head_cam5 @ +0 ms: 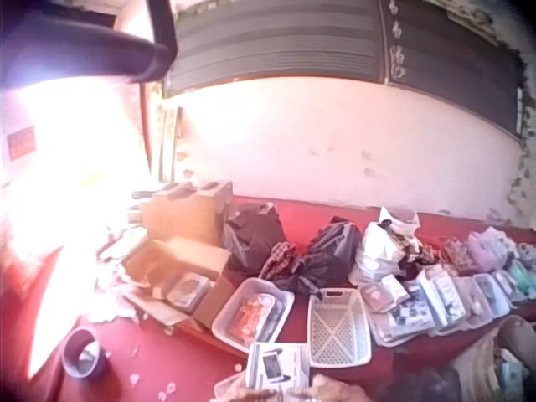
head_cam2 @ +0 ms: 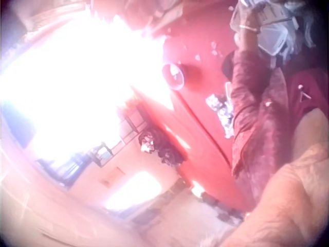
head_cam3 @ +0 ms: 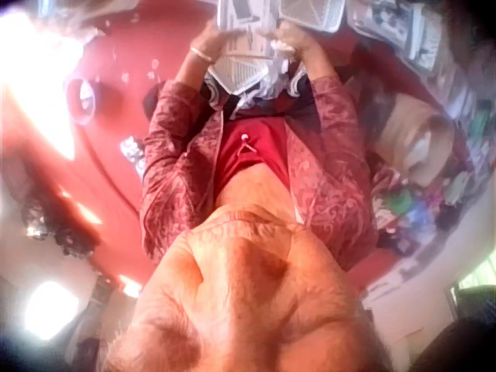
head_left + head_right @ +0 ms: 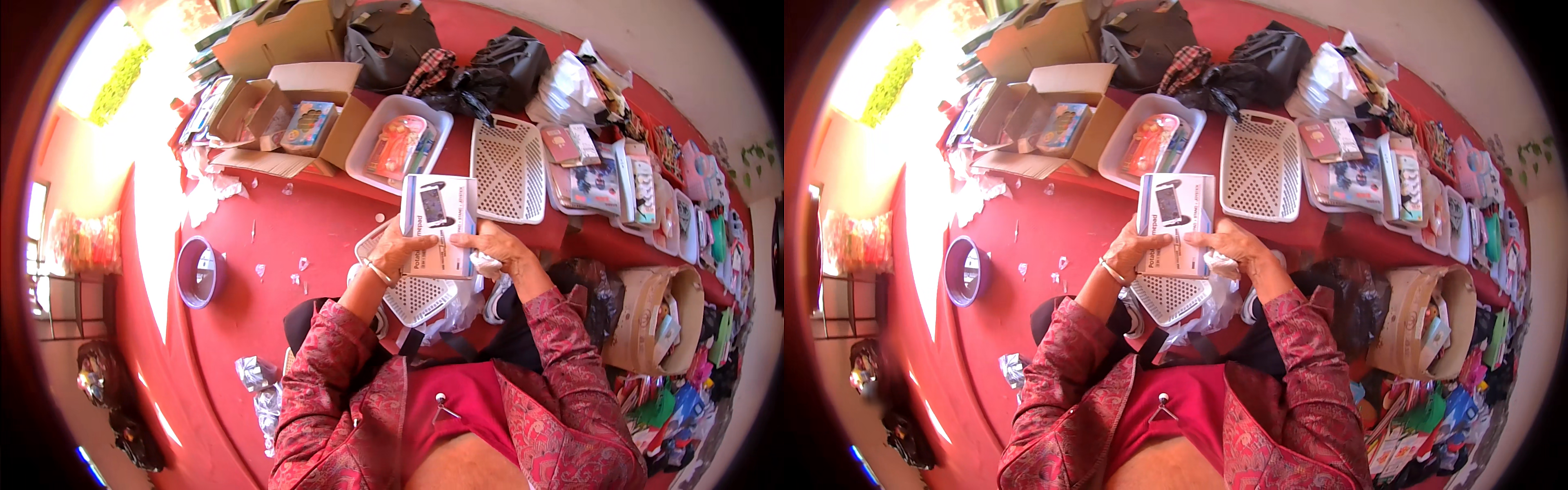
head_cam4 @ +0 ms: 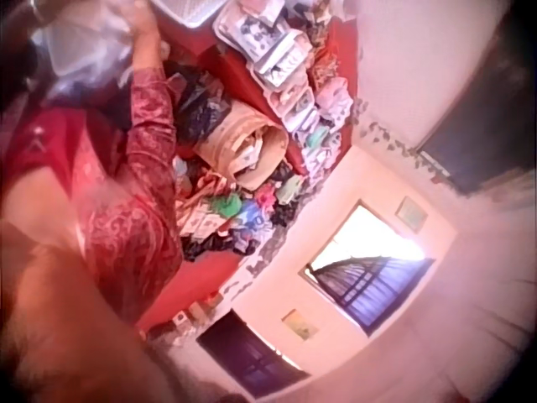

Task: The person sits on the floor and organizes various small items, including books and packaged goods, into white plastic baskets. They handle items one by one, placing them into baskets or plastic bags, and occasionally adjusting the contents of the baskets.

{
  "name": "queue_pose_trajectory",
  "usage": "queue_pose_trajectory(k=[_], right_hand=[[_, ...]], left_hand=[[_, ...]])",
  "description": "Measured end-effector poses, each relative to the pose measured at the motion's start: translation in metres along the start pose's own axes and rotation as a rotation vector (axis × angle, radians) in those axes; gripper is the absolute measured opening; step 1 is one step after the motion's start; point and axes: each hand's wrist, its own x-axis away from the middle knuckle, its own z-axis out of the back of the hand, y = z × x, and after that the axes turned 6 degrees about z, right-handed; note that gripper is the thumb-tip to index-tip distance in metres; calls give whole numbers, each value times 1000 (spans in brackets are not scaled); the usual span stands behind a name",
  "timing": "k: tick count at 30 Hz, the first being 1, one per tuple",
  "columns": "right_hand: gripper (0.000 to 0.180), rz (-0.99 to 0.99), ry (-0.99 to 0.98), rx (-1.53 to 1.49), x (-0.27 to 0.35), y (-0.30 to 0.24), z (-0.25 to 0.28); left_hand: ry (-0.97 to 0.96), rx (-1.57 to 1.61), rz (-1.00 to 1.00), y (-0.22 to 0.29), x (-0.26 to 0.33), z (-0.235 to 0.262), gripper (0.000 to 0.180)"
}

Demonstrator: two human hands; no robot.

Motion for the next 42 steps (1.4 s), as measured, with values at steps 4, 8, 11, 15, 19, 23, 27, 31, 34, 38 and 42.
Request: queue_pose_trajectory(k=[4,8,11,15,19,23,27,31,34,38,42], right_hand=[[53,-71,-40,155,12,-10,-8],[46,-8,-52,55,2,15,-3],[42,-121,-75,-123,22,-17,-6],[36,-72,-64,-219,4,19,19],[27,-45,-106,-185,9,8,5],[21,-106,5,-357,8,-4,2],[17,-103,101,-391,1,-5,25],[15,-97,286,-345,-3,-19,68],[19,-87,301,-315,-6,-24,104],[27,-257,296,-146,1,-28,145],[26,-398,324,-136,-14,1,175]], left_hand=[[9,28,83,-13,-3,4,44],[10,20,132,-20,-7,3,39],[-19,83,171,-24,-10,9,35],[5,97,159,-17,-16,12,34],[49,116,190,-18,-22,21,38],[50,194,181,-15,-25,22,29],[164,156,131,-25,-44,67,57],[368,144,108,-7,-34,42,53],[264,74,100,-10,-31,35,48],[204,-47,138,-4,-22,15,41],[182,-41,156,0,-21,10,37]])
